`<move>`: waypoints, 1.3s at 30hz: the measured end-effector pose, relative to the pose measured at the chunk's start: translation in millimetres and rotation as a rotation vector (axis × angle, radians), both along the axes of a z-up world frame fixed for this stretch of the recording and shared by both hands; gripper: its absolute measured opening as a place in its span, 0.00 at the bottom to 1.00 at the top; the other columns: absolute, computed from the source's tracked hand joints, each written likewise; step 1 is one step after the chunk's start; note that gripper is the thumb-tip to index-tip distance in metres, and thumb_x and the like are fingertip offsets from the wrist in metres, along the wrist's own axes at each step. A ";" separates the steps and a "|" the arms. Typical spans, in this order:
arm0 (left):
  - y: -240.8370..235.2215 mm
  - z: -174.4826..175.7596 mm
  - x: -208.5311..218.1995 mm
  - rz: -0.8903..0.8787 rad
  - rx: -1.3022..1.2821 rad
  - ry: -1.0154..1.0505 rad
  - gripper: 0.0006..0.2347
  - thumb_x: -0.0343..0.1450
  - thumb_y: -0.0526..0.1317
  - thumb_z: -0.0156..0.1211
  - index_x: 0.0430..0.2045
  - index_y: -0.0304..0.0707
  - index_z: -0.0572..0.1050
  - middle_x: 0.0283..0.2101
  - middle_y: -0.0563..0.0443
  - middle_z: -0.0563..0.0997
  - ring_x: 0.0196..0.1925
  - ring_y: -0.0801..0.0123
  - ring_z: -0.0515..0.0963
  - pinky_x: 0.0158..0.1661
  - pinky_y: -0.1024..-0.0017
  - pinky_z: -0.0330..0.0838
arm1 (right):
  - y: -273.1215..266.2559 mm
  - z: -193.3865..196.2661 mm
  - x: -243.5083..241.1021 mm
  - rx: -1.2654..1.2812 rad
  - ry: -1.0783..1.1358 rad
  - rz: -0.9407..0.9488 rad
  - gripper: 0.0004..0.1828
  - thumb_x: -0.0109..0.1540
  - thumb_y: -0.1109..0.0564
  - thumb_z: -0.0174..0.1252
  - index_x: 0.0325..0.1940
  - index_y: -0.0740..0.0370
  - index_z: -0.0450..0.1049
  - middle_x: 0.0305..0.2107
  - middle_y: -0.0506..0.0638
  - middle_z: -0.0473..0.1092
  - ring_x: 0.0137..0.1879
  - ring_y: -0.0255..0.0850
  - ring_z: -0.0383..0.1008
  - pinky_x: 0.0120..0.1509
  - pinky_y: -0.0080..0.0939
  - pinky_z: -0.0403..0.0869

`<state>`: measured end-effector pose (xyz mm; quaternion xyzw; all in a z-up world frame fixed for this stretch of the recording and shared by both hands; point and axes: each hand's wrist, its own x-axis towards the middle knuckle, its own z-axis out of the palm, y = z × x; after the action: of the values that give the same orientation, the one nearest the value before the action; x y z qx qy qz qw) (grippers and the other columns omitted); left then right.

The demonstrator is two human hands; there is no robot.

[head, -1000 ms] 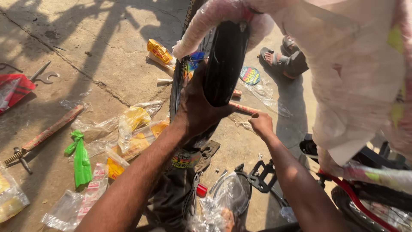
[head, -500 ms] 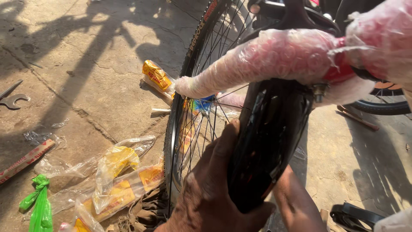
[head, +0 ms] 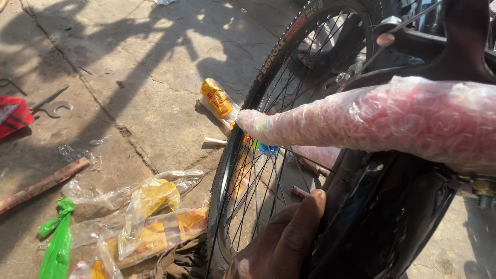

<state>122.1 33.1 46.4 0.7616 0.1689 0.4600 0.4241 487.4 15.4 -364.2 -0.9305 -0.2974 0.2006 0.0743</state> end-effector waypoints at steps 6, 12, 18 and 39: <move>4.6 10.6 -0.7 -0.196 -0.037 -0.131 0.26 0.86 0.43 0.55 0.75 0.36 0.48 0.65 0.30 0.76 0.66 0.47 0.84 0.63 0.56 0.80 | 12.5 2.2 -36.2 0.035 0.064 0.035 0.31 0.57 0.45 0.67 0.62 0.56 0.71 0.55 0.58 0.73 0.61 0.51 0.74 0.64 0.50 0.72; 11.9 23.7 -17.6 -0.218 0.063 -0.032 0.38 0.74 0.42 0.70 0.74 0.32 0.48 0.67 0.26 0.72 0.71 0.43 0.78 0.69 0.55 0.75 | 24.5 14.2 -75.9 0.074 0.129 0.109 0.32 0.57 0.47 0.66 0.64 0.54 0.70 0.57 0.57 0.72 0.63 0.50 0.73 0.66 0.49 0.72; 7.1 41.8 -31.6 -0.259 -0.009 0.121 0.52 0.60 0.40 0.83 0.75 0.27 0.47 0.66 0.30 0.72 0.71 0.46 0.77 0.72 0.55 0.73 | 8.9 46.2 -110.8 0.079 0.178 0.161 0.34 0.57 0.48 0.66 0.67 0.53 0.68 0.59 0.56 0.71 0.64 0.48 0.72 0.67 0.48 0.71; -10.9 51.0 -69.2 -0.078 -0.033 0.478 0.36 0.58 0.52 0.79 0.57 0.35 0.67 0.49 0.35 0.80 0.50 0.45 0.83 0.46 0.53 0.77 | -46.4 302.2 -177.0 0.265 -0.037 0.669 0.23 0.65 0.50 0.59 0.66 0.49 0.74 0.52 0.57 0.76 0.54 0.58 0.77 0.51 0.57 0.75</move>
<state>52.8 22.2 97.4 0.8477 0.2425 0.2470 0.4020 310.4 -31.0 -62.0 -0.7675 -0.6102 0.1564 0.1192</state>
